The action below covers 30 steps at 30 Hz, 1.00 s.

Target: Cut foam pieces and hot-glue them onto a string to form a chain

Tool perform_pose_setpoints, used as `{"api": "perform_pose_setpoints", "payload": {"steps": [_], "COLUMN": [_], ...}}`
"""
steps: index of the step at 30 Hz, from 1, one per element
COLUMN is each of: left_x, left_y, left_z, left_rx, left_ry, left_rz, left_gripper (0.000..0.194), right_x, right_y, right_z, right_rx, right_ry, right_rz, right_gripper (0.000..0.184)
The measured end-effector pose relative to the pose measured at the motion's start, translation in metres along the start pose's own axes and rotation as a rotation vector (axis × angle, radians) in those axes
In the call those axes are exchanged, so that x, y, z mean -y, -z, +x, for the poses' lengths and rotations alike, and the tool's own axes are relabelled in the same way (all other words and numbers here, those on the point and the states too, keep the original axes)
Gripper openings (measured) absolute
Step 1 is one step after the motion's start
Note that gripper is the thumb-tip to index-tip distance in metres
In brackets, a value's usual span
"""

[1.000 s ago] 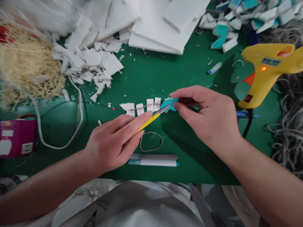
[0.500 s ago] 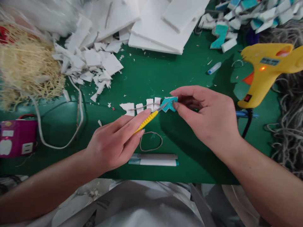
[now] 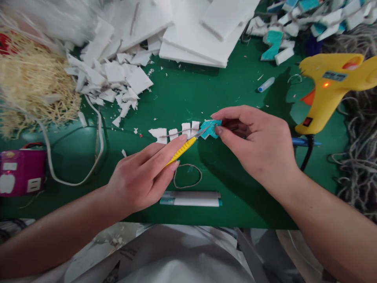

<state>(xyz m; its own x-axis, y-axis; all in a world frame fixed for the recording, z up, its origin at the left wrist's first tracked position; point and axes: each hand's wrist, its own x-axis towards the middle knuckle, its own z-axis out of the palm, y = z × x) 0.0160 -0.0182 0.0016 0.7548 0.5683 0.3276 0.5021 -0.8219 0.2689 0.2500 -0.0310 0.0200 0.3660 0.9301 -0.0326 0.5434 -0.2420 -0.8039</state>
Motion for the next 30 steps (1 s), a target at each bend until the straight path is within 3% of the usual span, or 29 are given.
{"api": "perform_pose_setpoints", "payload": {"steps": [23, 30], "left_x": [-0.001, -0.002], "left_y": [-0.002, -0.002], "left_z": [-0.001, -0.001], "left_rx": [0.070, 0.049], "left_ry": [0.037, 0.005], "left_rz": [-0.067, 0.006], "left_gripper": [0.039, 0.039], "right_x": [-0.008, -0.005], "right_y": [0.001, 0.001], "right_z": [-0.004, -0.005], "right_rx": [0.032, 0.038], "right_ry": [0.157, 0.093], "right_rz": [-0.044, -0.054], "right_gripper": [0.014, 0.011]}}
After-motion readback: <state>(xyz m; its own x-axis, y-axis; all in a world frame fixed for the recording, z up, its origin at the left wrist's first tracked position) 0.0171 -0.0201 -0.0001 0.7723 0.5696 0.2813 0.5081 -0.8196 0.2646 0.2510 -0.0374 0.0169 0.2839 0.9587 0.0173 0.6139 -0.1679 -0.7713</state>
